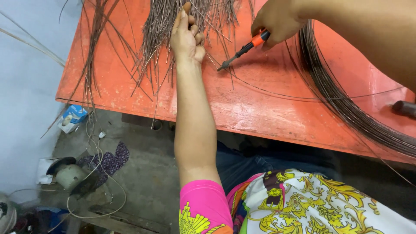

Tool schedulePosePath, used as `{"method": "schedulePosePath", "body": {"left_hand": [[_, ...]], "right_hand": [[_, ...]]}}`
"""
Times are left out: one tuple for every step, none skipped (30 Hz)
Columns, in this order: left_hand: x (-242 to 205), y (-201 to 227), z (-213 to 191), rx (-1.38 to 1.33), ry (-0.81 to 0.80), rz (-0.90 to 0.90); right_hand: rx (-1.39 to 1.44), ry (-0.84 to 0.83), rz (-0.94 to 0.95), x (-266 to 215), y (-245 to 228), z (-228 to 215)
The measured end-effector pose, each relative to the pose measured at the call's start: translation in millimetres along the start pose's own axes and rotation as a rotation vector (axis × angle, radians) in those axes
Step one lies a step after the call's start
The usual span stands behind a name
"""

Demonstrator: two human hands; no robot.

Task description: Cutting lengths of copper wire from a large coil and bundling them together on a work table.

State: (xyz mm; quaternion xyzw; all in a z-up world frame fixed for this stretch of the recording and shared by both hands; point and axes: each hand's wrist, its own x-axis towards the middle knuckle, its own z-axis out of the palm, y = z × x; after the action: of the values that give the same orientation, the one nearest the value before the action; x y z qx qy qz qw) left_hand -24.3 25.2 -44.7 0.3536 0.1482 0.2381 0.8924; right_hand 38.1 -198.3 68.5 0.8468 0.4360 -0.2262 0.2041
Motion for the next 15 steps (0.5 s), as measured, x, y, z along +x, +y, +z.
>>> {"method": "schedulePosePath", "body": {"left_hand": [[-1.5, 1.2, 1.3, 0.013, 0.011, -0.005], [-3.5, 1.9, 2.3, 0.026, 0.022, -0.012], [-2.3, 2.0, 0.9, 0.027, 0.022, -0.009], [-1.4, 1.5, -0.4, 0.017, 0.017, 0.006], [-0.5, 1.0, -1.6, 0.008, 0.011, 0.02], [-3.1, 2.7, 0.4, 0.008, 0.009, 0.024], [-5.7, 4.5, 2.4, -0.005, 0.026, 0.03], [-8.8, 6.0, 4.3, -0.018, 0.044, 0.035], [-10.3, 8.3, 7.5, -0.017, 0.042, 0.038], [-12.4, 9.9, 10.6, -0.061, 0.092, 0.044], [-14.5, 11.2, 13.6, -0.105, 0.142, 0.049], [-17.9, 13.7, 14.3, -0.103, 0.141, 0.049], [-21.4, 16.2, 15.0, -0.116, 0.164, 0.06], [-25.7, 18.7, 15.0, -0.129, 0.189, 0.072], [-27.9, 14.0, 12.8, -0.127, 0.19, 0.072]], "right_hand": [[-0.013, -0.014, 0.004, -0.5, -2.0, -1.4], [-0.025, -0.029, 0.009, -1.2, -4.2, -2.2], [-0.025, -0.026, 0.008, -5.0, -7.4, -4.6], [-0.023, -0.067, 0.041, -9.1, -10.5, -6.5], [-0.021, -0.108, 0.074, -13.2, -13.5, -8.4], [-0.022, -0.104, 0.074, -13.3, -11.0, -6.4], [-0.031, -0.1, 0.064, -13.4, -8.3, -4.5], [-0.038, -0.098, 0.053, -13.9, -5.9, -2.1], [-0.038, -0.095, 0.053, -16.0, -4.2, -2.3], [-0.009, -0.092, 0.054, -18.3, -2.6, -1.6], [0.02, -0.089, 0.055, -20.7, -0.9, -0.6], [0.022, -0.088, 0.055, -17.0, 6.3, 4.8], [0.042, -0.051, 0.057, -13.4, 13.4, 10.4], [0.061, -0.015, 0.057, -9.9, 19.9, 16.4], [0.063, -0.015, 0.056, -6.5, 29.8, 23.3]]}}
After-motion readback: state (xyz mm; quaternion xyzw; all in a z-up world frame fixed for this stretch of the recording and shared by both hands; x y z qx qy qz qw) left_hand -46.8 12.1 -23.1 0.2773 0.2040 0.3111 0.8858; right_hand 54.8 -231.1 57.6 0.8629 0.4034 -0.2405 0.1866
